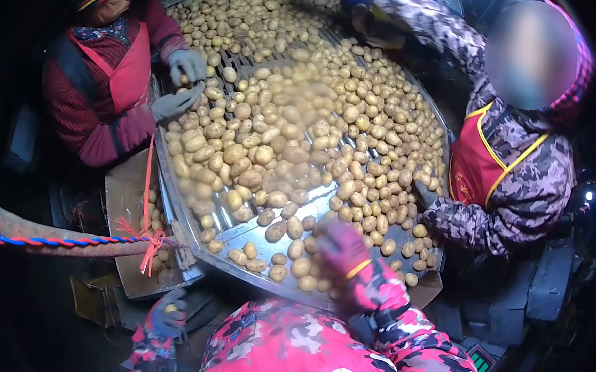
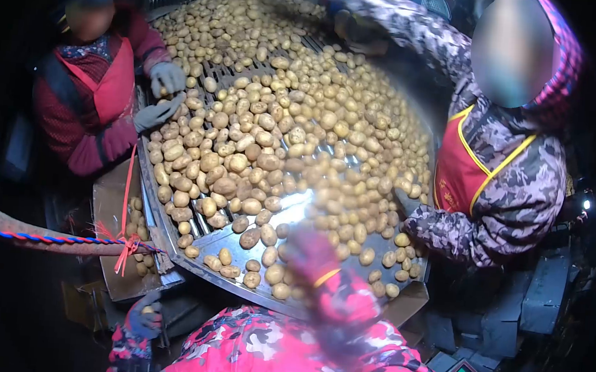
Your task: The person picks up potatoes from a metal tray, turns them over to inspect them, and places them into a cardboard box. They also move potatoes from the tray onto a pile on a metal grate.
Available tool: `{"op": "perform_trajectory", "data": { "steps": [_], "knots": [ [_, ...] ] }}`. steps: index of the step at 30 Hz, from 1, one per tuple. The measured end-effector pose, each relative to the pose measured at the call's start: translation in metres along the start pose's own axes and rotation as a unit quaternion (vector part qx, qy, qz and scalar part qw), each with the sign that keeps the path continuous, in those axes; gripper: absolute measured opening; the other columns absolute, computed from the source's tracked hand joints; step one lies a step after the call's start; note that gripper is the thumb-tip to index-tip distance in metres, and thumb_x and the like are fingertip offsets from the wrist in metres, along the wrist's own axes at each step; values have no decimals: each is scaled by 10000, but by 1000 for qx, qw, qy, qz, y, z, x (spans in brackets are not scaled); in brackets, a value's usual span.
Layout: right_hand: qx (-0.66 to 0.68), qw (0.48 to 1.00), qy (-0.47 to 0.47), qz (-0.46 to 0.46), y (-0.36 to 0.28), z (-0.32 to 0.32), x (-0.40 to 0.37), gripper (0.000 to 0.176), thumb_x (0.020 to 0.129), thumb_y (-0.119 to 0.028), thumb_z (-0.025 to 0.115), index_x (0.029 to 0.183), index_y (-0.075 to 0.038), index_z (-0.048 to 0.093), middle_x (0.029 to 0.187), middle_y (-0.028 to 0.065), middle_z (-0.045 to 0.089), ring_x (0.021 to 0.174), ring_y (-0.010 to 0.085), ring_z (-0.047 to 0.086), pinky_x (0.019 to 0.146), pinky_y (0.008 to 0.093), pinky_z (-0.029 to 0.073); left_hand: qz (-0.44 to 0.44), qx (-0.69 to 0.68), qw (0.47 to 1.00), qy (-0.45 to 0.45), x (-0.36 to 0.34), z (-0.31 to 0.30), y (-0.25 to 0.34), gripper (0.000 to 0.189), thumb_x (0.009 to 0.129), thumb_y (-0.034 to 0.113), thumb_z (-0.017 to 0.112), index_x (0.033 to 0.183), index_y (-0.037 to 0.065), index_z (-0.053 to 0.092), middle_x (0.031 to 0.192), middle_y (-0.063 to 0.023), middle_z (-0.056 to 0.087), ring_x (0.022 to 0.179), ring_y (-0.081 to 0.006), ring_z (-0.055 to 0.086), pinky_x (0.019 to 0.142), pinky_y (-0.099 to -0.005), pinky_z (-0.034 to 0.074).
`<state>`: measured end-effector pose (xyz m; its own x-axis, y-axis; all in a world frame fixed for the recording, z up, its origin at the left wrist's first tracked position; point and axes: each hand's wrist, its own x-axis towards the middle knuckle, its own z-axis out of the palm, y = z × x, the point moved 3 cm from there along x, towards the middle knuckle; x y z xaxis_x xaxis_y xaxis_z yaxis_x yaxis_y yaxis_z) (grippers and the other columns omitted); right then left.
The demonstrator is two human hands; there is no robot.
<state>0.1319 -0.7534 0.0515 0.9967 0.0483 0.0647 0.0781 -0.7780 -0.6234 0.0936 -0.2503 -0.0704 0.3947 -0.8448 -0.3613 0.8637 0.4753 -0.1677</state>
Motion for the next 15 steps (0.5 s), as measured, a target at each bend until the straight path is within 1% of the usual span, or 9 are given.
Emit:
{"op": "perform_trajectory", "data": {
  "steps": [1,2,3,5,8,10,12,14,15],
  "knots": [
    [-44,986,160,-15,18,-14,4,439,882,-272,699,1267,-69,638,1235,206,641,1124,405,612,1001,447,486,76,37,991,100,-28,-20,5,351,1023,233,566,1320,45,578,1100,-132,659,736,-126,608,572,-239,484],
    [68,977,142,146,32,-33,14,583,876,-343,711,1376,-76,576,1334,247,588,1245,409,556,1092,464,421,278,203,862,371,-80,-24,8,295,1028,195,551,1283,52,593,1023,-95,684,772,-140,655,652,-263,527],
    [-18,974,163,157,50,-44,24,629,869,-365,714,1406,-82,548,1358,253,567,1274,411,530,1106,471,401,317,231,773,499,-115,-44,11,278,1029,206,544,1256,53,592,1031,-103,679,803,-163,655,684,-283,532],
    [-144,962,194,124,72,-53,52,689,862,-385,716,1450,-97,505,1402,259,528,1319,415,486,1129,485,370,317,192,749,550,-160,-100,11,251,1031,227,530,1203,54,590,1048,-120,668,865,-209,656,749,-323,540],
    [-185,960,151,148,95,-32,82,666,857,-368,706,1440,-110,514,1399,241,535,1316,411,482,1117,486,378,278,156,775,546,-195,-140,14,236,1034,259,508,1123,56,587,1073,-145,651,958,-279,657,846,-384,553],
    [-152,968,109,169,102,-7,85,623,847,-347,704,1400,-109,543,1363,221,563,1285,403,504,1087,482,400,207,154,845,469,-191,-127,7,244,1036,281,494,1070,58,586,1090,-162,640,1020,-325,658,910,-424,562],
    [-99,978,104,153,97,7,65,573,834,-323,705,1345,-101,578,1311,199,596,1245,392,533,1049,479,426,97,242,889,377,-105,14,-19,488,1049,263,434,1449,-16,410,1416,-193,530,1306,-333,537,1116,-445,427],
    [-14,985,138,100,75,11,29,519,799,-304,724,1263,-98,613,1212,165,634,1156,384,571,986,482,457,42,525,814,246,-29,93,-25,505,1050,283,477,1442,-32,430,1425,-170,533,1303,-299,548,1085,-418,453],
    [-8,992,116,57,62,9,10,503,821,-317,712,1263,-95,616,1210,160,640,1140,377,588,967,476,474,48,417,869,263,3,106,-26,557,1045,414,475,1436,17,464,1450,-134,525,1309,-287,542,1087,-432,443]
  ]
}}
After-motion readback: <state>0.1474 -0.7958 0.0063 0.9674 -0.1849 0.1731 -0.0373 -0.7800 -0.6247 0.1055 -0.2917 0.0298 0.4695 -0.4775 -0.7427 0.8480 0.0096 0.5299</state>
